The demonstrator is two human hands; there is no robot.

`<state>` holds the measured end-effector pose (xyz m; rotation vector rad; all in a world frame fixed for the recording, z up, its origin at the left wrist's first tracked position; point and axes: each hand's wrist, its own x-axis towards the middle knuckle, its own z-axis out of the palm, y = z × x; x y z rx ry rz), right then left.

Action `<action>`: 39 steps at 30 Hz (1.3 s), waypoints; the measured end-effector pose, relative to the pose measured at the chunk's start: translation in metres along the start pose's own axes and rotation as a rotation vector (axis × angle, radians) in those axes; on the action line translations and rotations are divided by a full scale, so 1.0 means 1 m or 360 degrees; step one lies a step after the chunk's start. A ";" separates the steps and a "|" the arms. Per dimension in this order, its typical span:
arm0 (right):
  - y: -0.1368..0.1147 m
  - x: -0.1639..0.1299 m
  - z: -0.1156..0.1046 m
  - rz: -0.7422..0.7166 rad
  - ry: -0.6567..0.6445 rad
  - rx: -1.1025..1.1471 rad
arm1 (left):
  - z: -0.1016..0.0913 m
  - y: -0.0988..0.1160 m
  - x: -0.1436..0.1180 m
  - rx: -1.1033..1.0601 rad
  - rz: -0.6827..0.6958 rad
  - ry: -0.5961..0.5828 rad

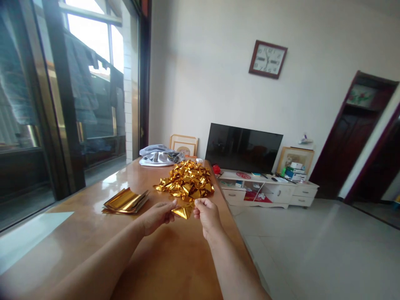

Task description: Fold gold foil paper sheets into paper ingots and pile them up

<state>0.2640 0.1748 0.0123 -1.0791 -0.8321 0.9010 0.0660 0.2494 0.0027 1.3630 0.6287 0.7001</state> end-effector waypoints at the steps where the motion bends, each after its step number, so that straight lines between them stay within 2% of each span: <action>1: 0.001 0.005 0.002 0.0003 -0.0005 -0.0001 | 0.000 -0.002 0.000 -0.0003 0.0013 -0.0024; 3: 0.003 0.015 0.007 0.0013 -0.0016 -0.0002 | -0.003 -0.005 -0.001 -0.0035 0.0054 -0.0024; 8: 0.013 0.030 0.017 0.0066 -0.0068 0.0028 | -0.013 -0.006 -0.001 -0.0068 0.0119 0.0110; 15: 0.029 0.028 0.007 0.0284 -0.0196 0.0167 | -0.014 -0.003 -0.003 0.0274 0.0150 0.0229; 22: 0.018 0.026 -0.002 0.0244 -0.0091 0.0154 | -0.008 -0.003 -0.003 0.0479 0.0177 0.0282; 31: 0.021 0.019 0.006 0.0281 -0.0196 -0.0001 | -0.011 -0.012 0.000 0.0843 0.0347 0.0316; 39: 0.029 0.019 0.004 0.0253 -0.0226 -0.0069 | -0.007 -0.007 -0.002 0.0685 0.0302 0.0370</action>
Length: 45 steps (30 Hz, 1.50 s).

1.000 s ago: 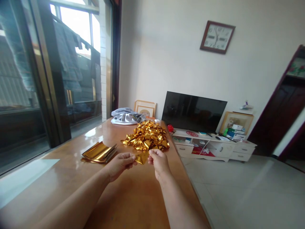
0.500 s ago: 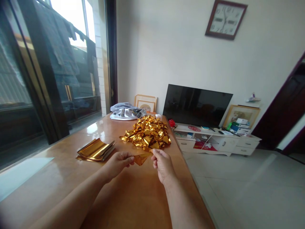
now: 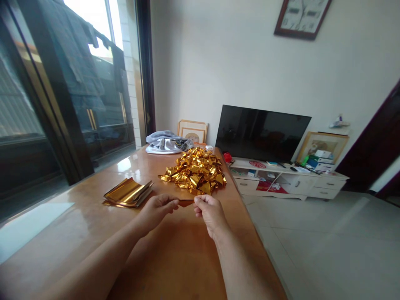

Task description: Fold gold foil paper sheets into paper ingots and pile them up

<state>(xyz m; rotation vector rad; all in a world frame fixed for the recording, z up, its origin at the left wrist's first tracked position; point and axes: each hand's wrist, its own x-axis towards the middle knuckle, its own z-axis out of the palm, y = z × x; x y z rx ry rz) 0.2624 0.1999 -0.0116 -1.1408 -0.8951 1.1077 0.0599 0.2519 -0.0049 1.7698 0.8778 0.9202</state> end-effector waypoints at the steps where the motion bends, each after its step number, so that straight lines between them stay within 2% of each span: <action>1: 0.000 0.000 0.000 -0.0008 -0.0011 -0.0010 | 0.000 0.001 0.000 -0.0021 -0.0022 0.0025; 11: -0.002 -0.006 0.008 -0.0135 -0.0041 -0.0156 | 0.004 -0.004 0.000 -0.0054 -0.0137 0.0216; 17: 0.002 -0.007 0.012 -0.0123 -0.0072 -0.0208 | 0.004 -0.011 0.000 0.0149 -0.0102 0.0333; 20: 0.006 -0.006 0.012 -0.0134 -0.0031 -0.0248 | 0.006 -0.009 -0.001 0.0278 0.0008 0.0389; 24: 0.010 -0.003 0.011 -0.0117 0.0029 -0.0262 | 0.009 -0.002 -0.004 0.0373 0.0202 0.0379; 30: 0.016 0.001 0.009 -0.0068 0.0115 -0.0302 | 0.014 0.004 -0.008 0.0514 0.0329 0.0311; 35: 0.020 0.004 0.010 -0.0040 0.0083 -0.0268 | 0.015 0.001 -0.007 0.0480 0.0339 0.0284; 40: 0.023 0.004 0.010 -0.0148 0.0109 -0.0309 | 0.015 -0.011 -0.003 0.0406 0.0309 0.0248; 45: 0.026 0.005 0.011 -0.0257 0.0101 -0.0381 | 0.019 -0.021 0.001 0.0253 0.0240 0.0384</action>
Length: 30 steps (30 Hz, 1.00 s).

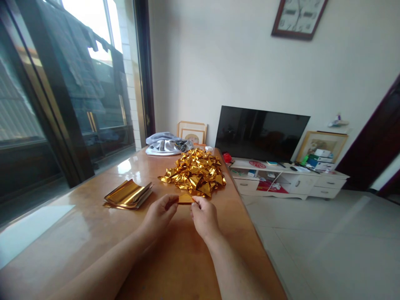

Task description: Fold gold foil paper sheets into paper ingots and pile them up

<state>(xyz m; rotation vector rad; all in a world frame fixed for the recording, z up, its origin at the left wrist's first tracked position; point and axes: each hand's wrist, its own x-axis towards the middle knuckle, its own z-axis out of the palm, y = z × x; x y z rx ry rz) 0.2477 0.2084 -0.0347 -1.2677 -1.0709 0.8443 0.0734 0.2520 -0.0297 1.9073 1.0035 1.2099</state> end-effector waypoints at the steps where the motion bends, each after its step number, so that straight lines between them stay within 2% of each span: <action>1: 0.000 0.000 0.000 -0.0027 -0.0007 -0.0026 | 0.001 -0.001 0.000 -0.0021 -0.0016 0.0027; 9: 0.001 0.000 0.001 -0.0208 -0.0023 -0.0239 | 0.007 -0.006 0.001 -0.0303 -0.0215 -0.0060; 15: 0.004 0.000 0.000 -0.0175 -0.0012 -0.0272 | 0.008 -0.009 0.001 -0.0375 -0.0249 0.0045; 22: 0.002 -0.001 0.000 -0.0046 -0.0025 -0.0142 | 0.008 0.003 -0.002 -0.0638 -0.0519 0.0043; 30: 0.000 -0.002 0.001 -0.0006 -0.0040 -0.0131 | 0.008 0.003 0.001 -0.0616 -0.0401 0.0103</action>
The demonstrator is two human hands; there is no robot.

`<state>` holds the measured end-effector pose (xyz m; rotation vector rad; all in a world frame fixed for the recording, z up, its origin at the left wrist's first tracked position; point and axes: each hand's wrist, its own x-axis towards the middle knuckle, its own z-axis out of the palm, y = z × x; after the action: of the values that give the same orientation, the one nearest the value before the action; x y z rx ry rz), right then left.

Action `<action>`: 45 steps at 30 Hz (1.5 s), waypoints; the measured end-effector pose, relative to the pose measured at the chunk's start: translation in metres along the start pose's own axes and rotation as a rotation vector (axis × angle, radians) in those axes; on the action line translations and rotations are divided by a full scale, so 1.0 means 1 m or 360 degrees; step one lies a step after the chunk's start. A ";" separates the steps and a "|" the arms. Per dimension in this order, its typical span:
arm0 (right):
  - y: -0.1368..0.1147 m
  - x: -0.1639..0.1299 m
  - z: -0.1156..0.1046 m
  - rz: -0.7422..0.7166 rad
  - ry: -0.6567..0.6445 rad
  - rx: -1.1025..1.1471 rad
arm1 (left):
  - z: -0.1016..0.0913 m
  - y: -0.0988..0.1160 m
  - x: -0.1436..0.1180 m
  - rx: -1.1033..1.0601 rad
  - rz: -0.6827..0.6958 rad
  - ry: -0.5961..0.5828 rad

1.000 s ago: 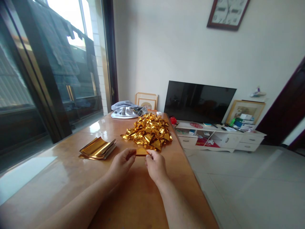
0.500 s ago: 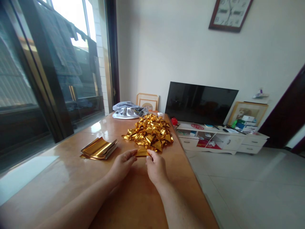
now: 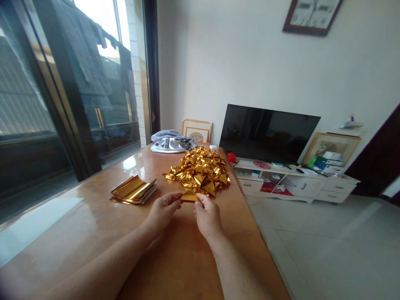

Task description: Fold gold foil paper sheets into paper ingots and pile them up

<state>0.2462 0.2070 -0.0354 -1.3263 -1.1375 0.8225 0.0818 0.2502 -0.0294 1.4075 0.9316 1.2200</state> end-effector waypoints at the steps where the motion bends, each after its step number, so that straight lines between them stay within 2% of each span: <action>1: 0.000 0.000 0.000 0.0010 0.0000 0.0018 | 0.000 0.001 0.000 -0.0002 0.0000 -0.0002; 6: 0.001 0.001 0.001 0.0050 -0.0045 0.0047 | 0.000 0.004 0.000 -0.0038 -0.0054 -0.0023; 13: 0.000 -0.001 0.001 0.0012 -0.0079 0.0059 | 0.001 0.006 -0.004 -0.0081 -0.0120 0.0046; 26: -0.005 -0.003 0.001 -0.0011 -0.0062 -0.0028 | 0.001 0.005 -0.004 -0.0115 -0.0141 0.0093; 45: -0.005 -0.002 0.000 -0.0007 -0.0055 -0.0052 | 0.001 0.001 -0.002 -0.0042 -0.0117 -0.0001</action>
<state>0.2448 0.2045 -0.0310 -1.3407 -1.1853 0.8298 0.0823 0.2481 -0.0284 1.3413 0.9555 1.1730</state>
